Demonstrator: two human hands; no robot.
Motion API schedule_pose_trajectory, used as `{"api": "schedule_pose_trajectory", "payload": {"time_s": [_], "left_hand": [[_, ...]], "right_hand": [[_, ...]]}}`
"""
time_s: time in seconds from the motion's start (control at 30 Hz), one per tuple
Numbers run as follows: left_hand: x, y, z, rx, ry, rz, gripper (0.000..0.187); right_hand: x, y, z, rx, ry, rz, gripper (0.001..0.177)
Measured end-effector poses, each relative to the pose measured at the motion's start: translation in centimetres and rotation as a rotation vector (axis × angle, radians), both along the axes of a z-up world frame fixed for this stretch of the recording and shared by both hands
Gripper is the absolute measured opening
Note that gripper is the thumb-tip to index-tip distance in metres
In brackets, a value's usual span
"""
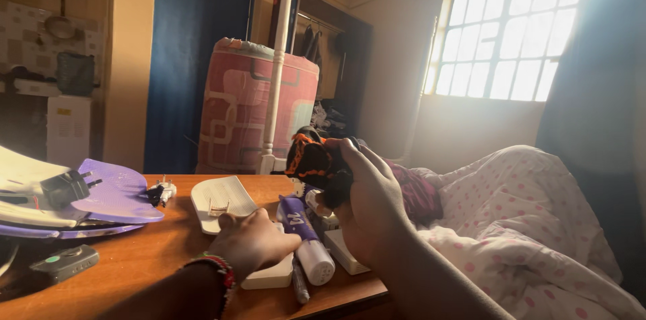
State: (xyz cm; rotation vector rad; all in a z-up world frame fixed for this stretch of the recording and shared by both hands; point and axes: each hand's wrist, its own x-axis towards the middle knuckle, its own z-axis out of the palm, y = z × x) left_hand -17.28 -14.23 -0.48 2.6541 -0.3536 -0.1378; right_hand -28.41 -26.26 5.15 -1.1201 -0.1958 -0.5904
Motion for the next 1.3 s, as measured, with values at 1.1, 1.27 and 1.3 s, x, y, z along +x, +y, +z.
{"api": "schedule_pose_trajectory", "payload": {"time_s": [1.1, 1.27, 1.3], "left_hand": [[4.2, 24.0, 4.5, -0.66, -1.158, -0.225, 0.033], [3.3, 33.1, 4.8, -0.534, -1.08, 0.065, 0.037], [3.5, 34.7, 4.5, -0.486, -1.103, 0.121, 0.038]], "right_hand": [[6.8, 18.4, 1.3, 0.095, 0.124, 0.224, 0.027], [7.3, 22.8, 1.1, 0.078, 0.127, 0.334, 0.029], [7.2, 23.6, 1.1, 0.058, 0.163, 0.347, 0.03]]}}
